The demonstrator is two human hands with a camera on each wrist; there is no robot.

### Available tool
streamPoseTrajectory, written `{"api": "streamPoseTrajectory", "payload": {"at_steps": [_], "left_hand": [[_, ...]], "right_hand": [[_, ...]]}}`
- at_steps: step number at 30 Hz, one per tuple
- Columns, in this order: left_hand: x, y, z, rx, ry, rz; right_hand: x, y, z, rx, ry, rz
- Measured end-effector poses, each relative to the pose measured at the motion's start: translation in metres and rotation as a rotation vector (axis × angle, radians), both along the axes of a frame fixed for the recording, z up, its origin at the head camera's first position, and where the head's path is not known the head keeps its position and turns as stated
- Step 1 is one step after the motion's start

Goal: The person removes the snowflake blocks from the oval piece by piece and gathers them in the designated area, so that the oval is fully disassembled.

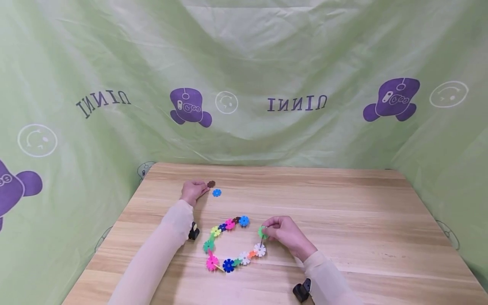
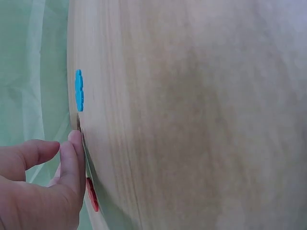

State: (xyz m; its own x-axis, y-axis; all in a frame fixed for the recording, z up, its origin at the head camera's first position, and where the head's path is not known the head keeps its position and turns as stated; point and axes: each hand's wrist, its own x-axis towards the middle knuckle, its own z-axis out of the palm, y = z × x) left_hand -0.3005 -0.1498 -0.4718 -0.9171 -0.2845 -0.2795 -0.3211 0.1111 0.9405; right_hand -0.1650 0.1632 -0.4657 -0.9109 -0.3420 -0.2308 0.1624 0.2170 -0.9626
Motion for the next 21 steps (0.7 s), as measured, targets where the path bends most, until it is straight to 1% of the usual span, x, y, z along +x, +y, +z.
{"api": "streamPoseTrajectory", "payload": {"at_steps": [2,3,7,9,11,14,16,18,19,20,21], "left_hand": [[0.001,0.0,0.0,-0.013,0.005,0.0],[0.001,0.0,-0.001,-0.034,0.007,-0.002],[0.003,0.002,-0.001,-0.081,0.04,-0.022],[0.006,0.004,0.0,-0.097,0.057,-0.043],[0.008,0.008,0.002,-0.09,0.072,-0.071],[0.013,0.015,0.007,-0.106,0.079,-0.124],[0.016,0.021,0.011,-0.118,0.081,-0.181],[0.021,0.028,0.016,-0.15,0.084,-0.255],[0.023,0.032,0.018,-0.165,0.08,-0.303],[0.029,0.036,0.025,-0.167,0.072,-0.362],[0.032,0.04,0.028,-0.171,0.069,-0.427]], "right_hand": [[0.0,-0.001,0.0,-0.002,0.0,0.002],[0.0,-0.001,0.0,-0.004,-0.001,0.004],[0.0,-0.001,0.001,-0.012,-0.002,0.014],[0.001,-0.001,0.002,-0.014,-0.001,0.02],[0.001,-0.002,0.003,-0.019,-0.002,0.023],[0.001,-0.002,0.004,-0.023,-0.004,0.025],[0.001,-0.002,0.004,-0.023,-0.007,0.023],[0.001,-0.002,0.004,-0.013,-0.006,0.02],[0.001,-0.002,0.003,-0.01,-0.006,0.019],[0.001,-0.002,0.003,-0.006,-0.006,0.018],[0.001,-0.002,0.003,0.002,-0.005,0.017]]}}
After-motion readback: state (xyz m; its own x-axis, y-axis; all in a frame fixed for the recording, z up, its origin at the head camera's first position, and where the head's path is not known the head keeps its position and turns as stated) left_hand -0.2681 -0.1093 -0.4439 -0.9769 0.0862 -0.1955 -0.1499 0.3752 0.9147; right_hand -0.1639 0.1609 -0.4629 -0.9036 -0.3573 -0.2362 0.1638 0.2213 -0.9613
